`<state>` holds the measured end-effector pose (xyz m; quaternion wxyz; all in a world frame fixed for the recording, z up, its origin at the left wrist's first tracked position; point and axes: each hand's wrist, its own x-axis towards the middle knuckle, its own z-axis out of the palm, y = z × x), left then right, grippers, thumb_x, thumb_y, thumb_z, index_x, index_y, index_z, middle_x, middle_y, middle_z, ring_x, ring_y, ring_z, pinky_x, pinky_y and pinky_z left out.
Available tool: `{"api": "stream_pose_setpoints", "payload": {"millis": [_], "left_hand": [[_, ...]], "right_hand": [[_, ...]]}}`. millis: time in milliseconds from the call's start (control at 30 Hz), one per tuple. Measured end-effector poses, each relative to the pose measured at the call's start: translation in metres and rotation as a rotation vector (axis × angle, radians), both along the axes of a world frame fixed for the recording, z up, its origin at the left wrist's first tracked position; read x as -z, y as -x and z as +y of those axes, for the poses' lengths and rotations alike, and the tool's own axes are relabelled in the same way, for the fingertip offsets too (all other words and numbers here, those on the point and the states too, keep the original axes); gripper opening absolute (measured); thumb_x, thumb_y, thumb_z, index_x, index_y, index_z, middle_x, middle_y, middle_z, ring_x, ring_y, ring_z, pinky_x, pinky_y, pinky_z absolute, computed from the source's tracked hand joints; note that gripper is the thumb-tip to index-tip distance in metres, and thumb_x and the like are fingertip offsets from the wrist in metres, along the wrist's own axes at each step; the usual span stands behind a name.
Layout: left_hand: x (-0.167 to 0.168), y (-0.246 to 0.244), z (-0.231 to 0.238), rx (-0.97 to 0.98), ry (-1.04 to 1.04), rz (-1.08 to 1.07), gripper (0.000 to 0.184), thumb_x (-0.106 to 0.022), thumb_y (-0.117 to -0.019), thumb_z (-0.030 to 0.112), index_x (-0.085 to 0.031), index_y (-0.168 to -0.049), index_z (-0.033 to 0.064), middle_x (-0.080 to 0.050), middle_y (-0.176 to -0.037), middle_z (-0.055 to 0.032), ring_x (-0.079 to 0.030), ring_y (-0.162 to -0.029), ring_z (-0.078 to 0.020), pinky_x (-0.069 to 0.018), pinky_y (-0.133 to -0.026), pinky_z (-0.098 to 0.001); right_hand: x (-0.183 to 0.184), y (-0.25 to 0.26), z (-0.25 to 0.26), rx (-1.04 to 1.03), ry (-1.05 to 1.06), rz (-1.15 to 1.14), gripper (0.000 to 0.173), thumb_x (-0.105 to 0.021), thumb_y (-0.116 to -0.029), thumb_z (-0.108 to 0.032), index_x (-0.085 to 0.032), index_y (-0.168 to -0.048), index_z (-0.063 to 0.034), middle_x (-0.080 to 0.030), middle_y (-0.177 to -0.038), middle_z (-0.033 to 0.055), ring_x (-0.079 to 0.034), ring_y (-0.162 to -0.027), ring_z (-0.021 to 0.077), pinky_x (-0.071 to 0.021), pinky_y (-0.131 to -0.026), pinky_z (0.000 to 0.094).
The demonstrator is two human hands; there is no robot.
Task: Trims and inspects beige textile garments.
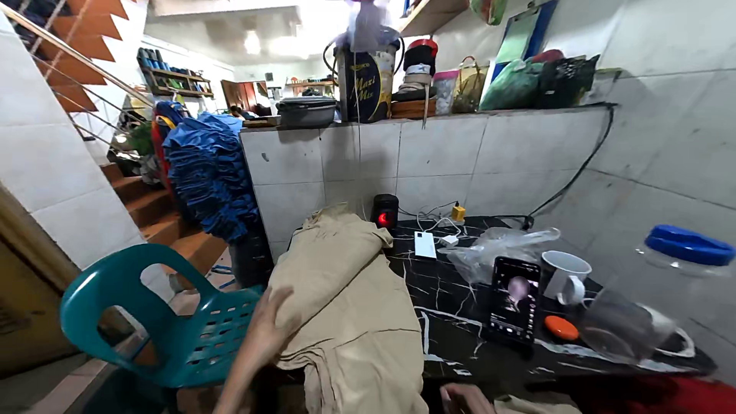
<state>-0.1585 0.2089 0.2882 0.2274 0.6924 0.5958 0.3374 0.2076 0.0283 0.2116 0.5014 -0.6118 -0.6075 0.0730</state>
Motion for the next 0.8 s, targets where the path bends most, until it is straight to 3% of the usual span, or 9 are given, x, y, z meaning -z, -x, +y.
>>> {"api": "stream_pose_setpoints", "payload": {"millis": [33,100,200,333,500,600,667,733,800], "left_hand": [[0.011,0.000,-0.009,0.004,0.030,0.057,0.065,-0.072,-0.0901,0.049,-0.053,-0.149,0.0274,-0.029,-0.165,-0.0206,-0.036,-0.148,-0.0419,-0.0387,-0.114,-0.0625],[0.035,-0.006,-0.021,-0.075,-0.016,0.045,0.064,-0.068,-0.0907,0.055,-0.055,-0.148,0.0303,-0.046,-0.157,-0.0132,-0.048,-0.141,-0.0354,-0.0436,-0.110,-0.0610],[0.043,-0.029,-0.038,-0.198,-0.105,-0.014,0.059,-0.071,-0.0940,0.040,-0.054,-0.149,0.0257,-0.055,-0.148,-0.0140,-0.057,-0.132,-0.0362,-0.0467,-0.106,-0.0617],[0.034,-0.054,-0.051,-0.211,-0.102,0.016,0.059,-0.074,-0.0927,0.025,-0.054,-0.148,0.0297,-0.053,-0.147,-0.0197,-0.061,-0.124,-0.0369,-0.0529,-0.100,-0.0552],[0.036,-0.083,-0.041,-0.222,-0.068,0.173,0.055,-0.065,-0.0997,0.027,-0.049,-0.152,0.0372,-0.044,-0.152,-0.0278,-0.064,-0.116,-0.0431,-0.0560,-0.094,-0.0524],[0.041,-0.091,-0.023,-0.235,-0.073,0.225,0.054,-0.061,-0.1014,0.031,-0.046,-0.153,0.0374,-0.043,-0.151,-0.0310,-0.055,-0.128,-0.0478,-0.0490,-0.104,-0.0555],[0.038,-0.094,-0.018,-0.277,-0.106,0.321,0.054,-0.061,-0.1006,0.035,-0.047,-0.153,0.0405,-0.032,-0.160,-0.0319,-0.032,-0.145,-0.0560,-0.0253,-0.118,-0.0674],[0.025,-0.097,-0.022,-0.283,-0.142,0.412,0.056,-0.063,-0.0989,0.041,-0.047,-0.153,0.0411,-0.011,-0.166,-0.0342,-0.007,-0.149,-0.0641,-0.0065,-0.118,-0.0754],[0.008,-0.110,-0.038,-0.174,-0.252,0.373,0.056,-0.063,-0.0969,0.050,-0.055,-0.149,0.0317,-0.014,-0.167,-0.0323,-0.007,-0.150,-0.0615,-0.0094,-0.118,-0.0756]], "right_hand": [[-0.008,0.005,0.008,-0.031,0.007,-0.046,0.020,-0.066,-0.0983,-0.015,-0.072,-0.106,0.0021,-0.070,-0.103,0.0185,-0.070,-0.095,0.0249,-0.0593,-0.085,0.0390],[-0.024,0.016,0.027,-0.078,0.042,-0.130,0.024,-0.072,-0.0922,-0.015,-0.073,-0.113,-0.0021,-0.069,-0.112,0.0176,-0.071,-0.094,0.0275,-0.0612,-0.079,0.0445],[-0.042,0.028,0.067,-0.055,0.162,-0.253,0.038,-0.076,-0.0853,-0.021,-0.073,-0.122,-0.0133,-0.067,-0.123,0.0178,-0.072,-0.086,0.0330,-0.0603,-0.067,0.0533],[-0.044,0.010,0.127,-0.033,0.403,-0.250,0.047,-0.072,-0.0926,-0.044,-0.068,-0.134,-0.0226,-0.064,-0.125,0.0193,-0.069,-0.093,0.0360,-0.0569,-0.078,0.0581],[-0.051,-0.023,0.168,-0.053,0.524,-0.241,0.055,-0.072,-0.0926,-0.047,-0.063,-0.141,-0.0230,-0.061,-0.131,0.0208,-0.067,-0.106,0.0387,-0.0538,-0.089,0.0608],[-0.049,-0.027,0.182,-0.017,0.476,-0.315,0.054,-0.070,-0.0955,-0.048,-0.063,-0.141,-0.0202,-0.061,-0.130,0.0221,-0.068,-0.101,0.0402,-0.0550,-0.087,0.0609],[-0.044,-0.026,0.189,0.008,0.430,-0.362,0.052,-0.068,-0.0968,-0.047,-0.063,-0.140,-0.0196,-0.062,-0.130,0.0214,-0.070,-0.096,0.0396,-0.0564,-0.083,0.0597],[-0.041,-0.026,0.190,0.026,0.407,-0.354,0.051,-0.070,-0.0959,-0.047,-0.064,-0.138,-0.0190,-0.062,-0.131,0.0211,-0.069,-0.097,0.0399,-0.0559,-0.082,0.0602],[-0.039,-0.028,0.190,0.033,0.390,-0.300,0.053,-0.073,-0.0931,-0.048,-0.066,-0.136,-0.0173,-0.063,-0.129,0.0208,-0.068,-0.100,0.0400,-0.0548,-0.083,0.0621]]}}
